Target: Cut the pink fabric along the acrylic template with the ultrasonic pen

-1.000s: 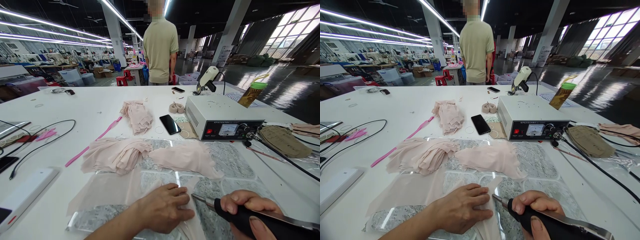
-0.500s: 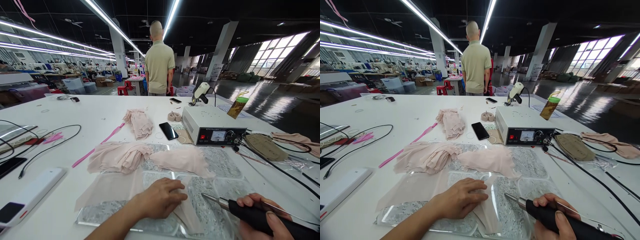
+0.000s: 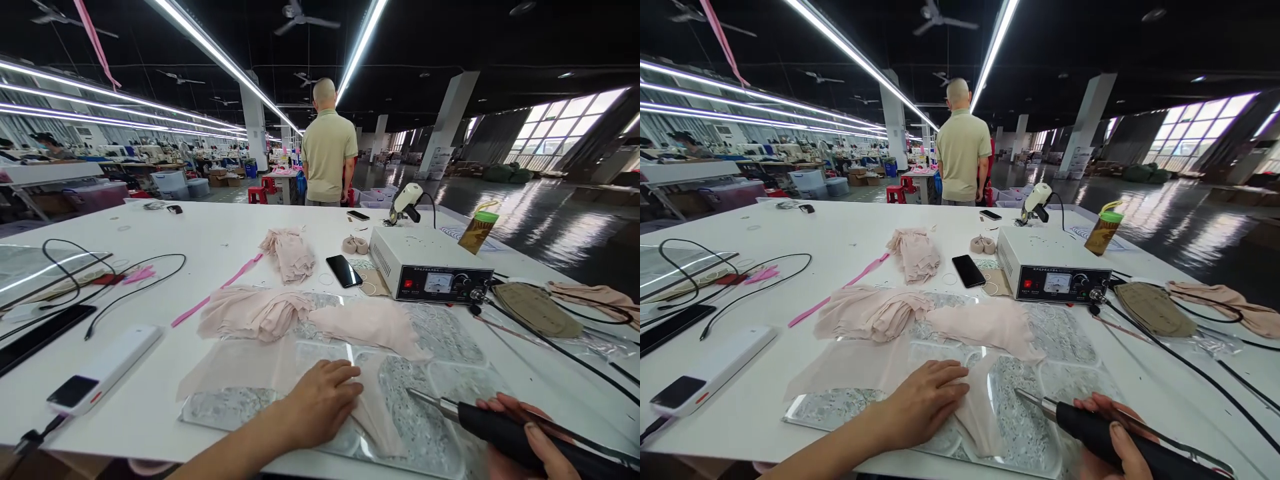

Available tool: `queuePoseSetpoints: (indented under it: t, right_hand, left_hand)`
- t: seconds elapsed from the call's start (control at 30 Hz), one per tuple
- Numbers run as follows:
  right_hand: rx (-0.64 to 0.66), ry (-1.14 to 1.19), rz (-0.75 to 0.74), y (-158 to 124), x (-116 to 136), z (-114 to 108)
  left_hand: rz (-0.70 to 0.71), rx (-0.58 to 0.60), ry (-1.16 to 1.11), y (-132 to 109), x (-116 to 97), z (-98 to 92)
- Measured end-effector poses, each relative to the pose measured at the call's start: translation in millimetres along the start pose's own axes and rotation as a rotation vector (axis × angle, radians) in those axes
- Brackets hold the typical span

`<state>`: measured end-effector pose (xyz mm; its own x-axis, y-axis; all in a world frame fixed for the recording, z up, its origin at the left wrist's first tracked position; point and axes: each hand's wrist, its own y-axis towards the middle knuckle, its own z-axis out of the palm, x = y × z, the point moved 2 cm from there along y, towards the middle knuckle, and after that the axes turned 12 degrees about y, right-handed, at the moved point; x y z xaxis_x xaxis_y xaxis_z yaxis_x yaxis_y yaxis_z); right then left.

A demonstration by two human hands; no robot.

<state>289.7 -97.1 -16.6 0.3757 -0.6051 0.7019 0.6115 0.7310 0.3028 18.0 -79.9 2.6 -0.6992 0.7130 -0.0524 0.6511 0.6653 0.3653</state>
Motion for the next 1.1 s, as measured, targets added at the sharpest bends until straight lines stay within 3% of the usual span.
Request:
queuePoseSetpoints:
  t: [0.2, 0.53, 1.1]
  right_hand:
    - [-0.004, 0.09, 0.087, 10.9, -16.3, 24.4]
    - [-0.06, 0.124, 0.136, 14.8, -24.4, 59.2]
    - [-0.028, 0.013, 0.068, 29.3, -31.8, 60.4]
  left_hand:
    - [0.048, 0.068, 0.003, 7.3, -2.3, 20.6]
    - [0.095, 0.053, -0.038, 5.3, 1.6, 24.9]
    - [0.133, 0.019, -0.077, 6.0, 3.8, 21.6]
